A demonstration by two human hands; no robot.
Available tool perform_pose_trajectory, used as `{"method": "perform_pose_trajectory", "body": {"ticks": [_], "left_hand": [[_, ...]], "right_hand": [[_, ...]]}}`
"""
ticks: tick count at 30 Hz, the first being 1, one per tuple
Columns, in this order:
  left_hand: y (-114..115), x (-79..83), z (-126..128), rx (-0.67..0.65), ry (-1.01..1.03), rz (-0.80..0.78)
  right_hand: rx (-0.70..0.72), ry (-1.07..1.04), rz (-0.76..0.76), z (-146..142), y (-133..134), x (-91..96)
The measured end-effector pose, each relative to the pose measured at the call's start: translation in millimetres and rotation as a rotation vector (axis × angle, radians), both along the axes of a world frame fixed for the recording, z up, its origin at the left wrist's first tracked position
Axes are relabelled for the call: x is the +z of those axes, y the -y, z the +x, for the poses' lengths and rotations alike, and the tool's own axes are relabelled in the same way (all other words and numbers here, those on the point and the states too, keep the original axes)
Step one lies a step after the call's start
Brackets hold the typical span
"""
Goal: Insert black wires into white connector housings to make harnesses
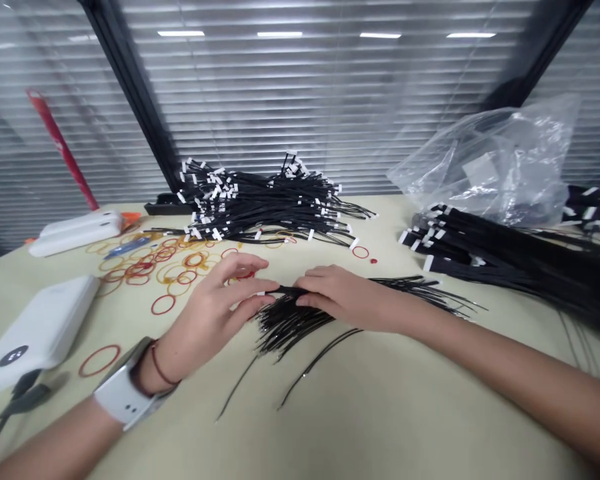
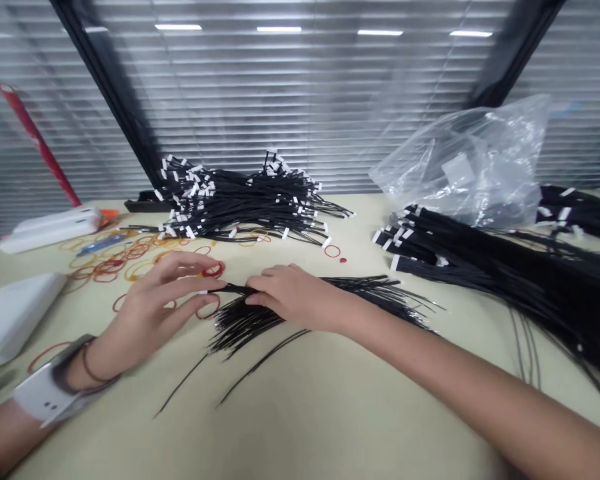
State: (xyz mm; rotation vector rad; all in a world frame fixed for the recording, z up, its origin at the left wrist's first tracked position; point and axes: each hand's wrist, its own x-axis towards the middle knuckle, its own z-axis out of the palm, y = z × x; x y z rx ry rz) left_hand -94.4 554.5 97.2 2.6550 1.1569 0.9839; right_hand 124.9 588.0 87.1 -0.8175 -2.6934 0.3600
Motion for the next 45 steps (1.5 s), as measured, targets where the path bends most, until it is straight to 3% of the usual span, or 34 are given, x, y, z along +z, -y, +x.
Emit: {"method": "perform_pose_trajectory", "body": {"ticks": [2,5,7,10,16,22,26,32,39,45], "left_hand": [[0.2,1.8,1.4,0.039,0.067,-0.117],[-2.8,0.9,3.0,0.102,0.276,-0.507],[-6.1,-3.1,3.3,0.109,0.394,-0.732],[-10.6,-11.7,3.6,0.090,0.466,-0.860],[-13.2,-17.0,4.9,0.106,0.506,-0.954],[-14.4,-14.4,1.0,-0.018,0.294,-0.937],[-16.3,-16.8,4.6,0.045,0.274,-0.925],[-17.4,-22.6,8.0,0.088,0.344,-0.937],[-16.8,-22.8,9.4,0.045,0.403,-0.949],[-18.1,-26.4,9.9,0.145,0.406,-0.962]], "right_hand": [[-0.064,0.000,0.043,0.6,5.9,5.6],[-0.119,0.042,0.256,2.7,26.3,12.5],[0.004,0.110,0.279,5.3,44.1,14.3],[0.113,0.208,0.222,10.0,64.0,8.8],[-0.028,0.285,0.275,9.2,56.5,-21.8],[-0.090,0.145,0.239,8.7,37.7,-39.7],[-0.141,0.012,0.149,14.4,32.6,-40.1],[-0.377,-0.279,-0.083,19.4,27.0,-37.8],[-0.328,-0.328,-0.087,18.7,30.2,-37.8],[-0.346,-0.337,-0.114,21.9,32.6,-36.0]]}}
